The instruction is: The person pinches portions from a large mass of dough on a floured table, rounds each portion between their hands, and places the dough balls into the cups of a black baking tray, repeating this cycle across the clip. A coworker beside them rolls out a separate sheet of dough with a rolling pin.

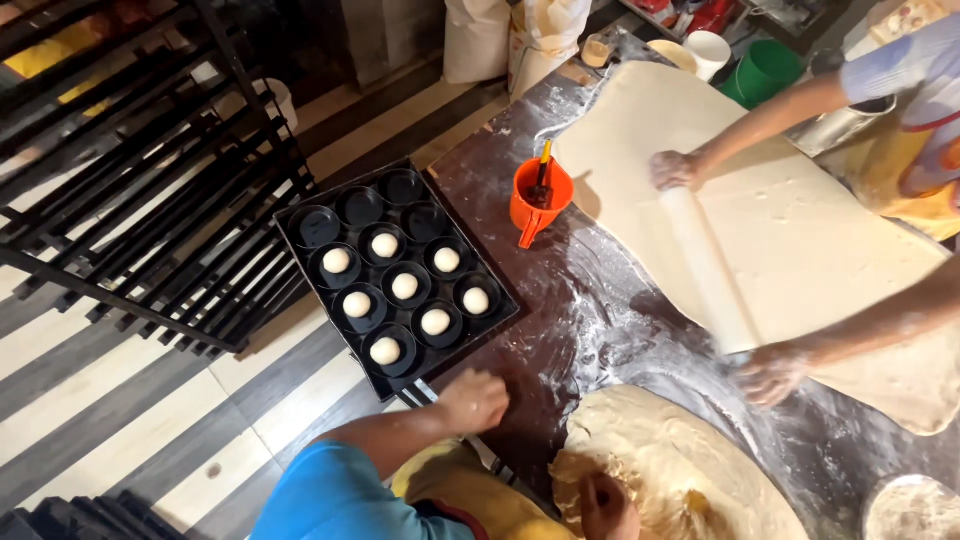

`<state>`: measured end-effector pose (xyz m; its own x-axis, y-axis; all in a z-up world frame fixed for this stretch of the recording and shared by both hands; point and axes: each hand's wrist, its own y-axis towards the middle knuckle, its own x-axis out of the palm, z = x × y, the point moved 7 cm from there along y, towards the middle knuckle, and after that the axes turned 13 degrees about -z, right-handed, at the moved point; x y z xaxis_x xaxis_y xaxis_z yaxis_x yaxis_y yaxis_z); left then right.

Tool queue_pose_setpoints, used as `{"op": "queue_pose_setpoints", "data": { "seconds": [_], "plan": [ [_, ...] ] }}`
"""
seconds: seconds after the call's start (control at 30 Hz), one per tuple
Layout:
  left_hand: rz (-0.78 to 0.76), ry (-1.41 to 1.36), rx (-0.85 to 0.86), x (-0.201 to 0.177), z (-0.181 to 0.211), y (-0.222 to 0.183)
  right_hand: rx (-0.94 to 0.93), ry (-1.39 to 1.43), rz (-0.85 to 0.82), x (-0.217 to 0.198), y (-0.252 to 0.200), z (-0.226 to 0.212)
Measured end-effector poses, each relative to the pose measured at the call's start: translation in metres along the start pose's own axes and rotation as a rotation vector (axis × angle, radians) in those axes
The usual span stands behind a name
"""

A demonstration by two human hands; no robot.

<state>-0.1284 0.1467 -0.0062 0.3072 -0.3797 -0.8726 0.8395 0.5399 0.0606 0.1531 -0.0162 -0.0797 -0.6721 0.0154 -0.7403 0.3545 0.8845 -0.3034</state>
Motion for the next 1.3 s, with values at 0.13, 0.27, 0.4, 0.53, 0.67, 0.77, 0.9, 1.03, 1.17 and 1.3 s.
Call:
{"op": "queue_pose_setpoints", "data": {
  "seconds": [0.13,0.27,0.4,0.53,0.67,0.77,0.9,1.03,1.17,1.3],
  "plan": [
    [0.316,0.005,-0.244,-0.003,-0.022,0.034,-0.180,-0.049,0.196,-0.002,-0.013,-0.020],
    [0.523,0.051,-0.074,0.009,0.025,0.009,-0.210,-0.055,0.286,-0.008,-0.026,-0.036],
    [0.134,-0.038,-0.024,0.020,0.011,-0.009,-0.220,-0.097,0.305,-0.013,-0.032,-0.047],
    [0.342,0.014,-0.313,-0.027,-0.010,0.011,-0.173,-0.108,0.256,-0.017,-0.037,-0.060],
    [0.601,-0.039,-0.195,0.012,0.009,0.007,-0.088,-0.118,0.206,-0.016,-0.043,-0.063],
    [0.451,0.063,0.038,0.028,0.021,-0.007,-0.070,-0.155,0.183,-0.019,-0.037,-0.056],
    [0.159,0.047,-0.318,0.008,-0.012,0.004,-0.171,-0.140,0.180,-0.015,-0.040,-0.052],
    [0.437,-0.193,-0.301,0.009,-0.002,0.019,-0.110,-0.198,0.138,-0.014,-0.035,-0.050],
    [0.350,-0.081,-0.088,0.003,0.028,-0.031,-0.157,-0.173,0.138,-0.015,-0.035,-0.055],
    [0.131,-0.365,-0.234,0.004,-0.026,-0.061,-0.040,-0.221,0.196,-0.009,-0.035,-0.051]
  ]
}}
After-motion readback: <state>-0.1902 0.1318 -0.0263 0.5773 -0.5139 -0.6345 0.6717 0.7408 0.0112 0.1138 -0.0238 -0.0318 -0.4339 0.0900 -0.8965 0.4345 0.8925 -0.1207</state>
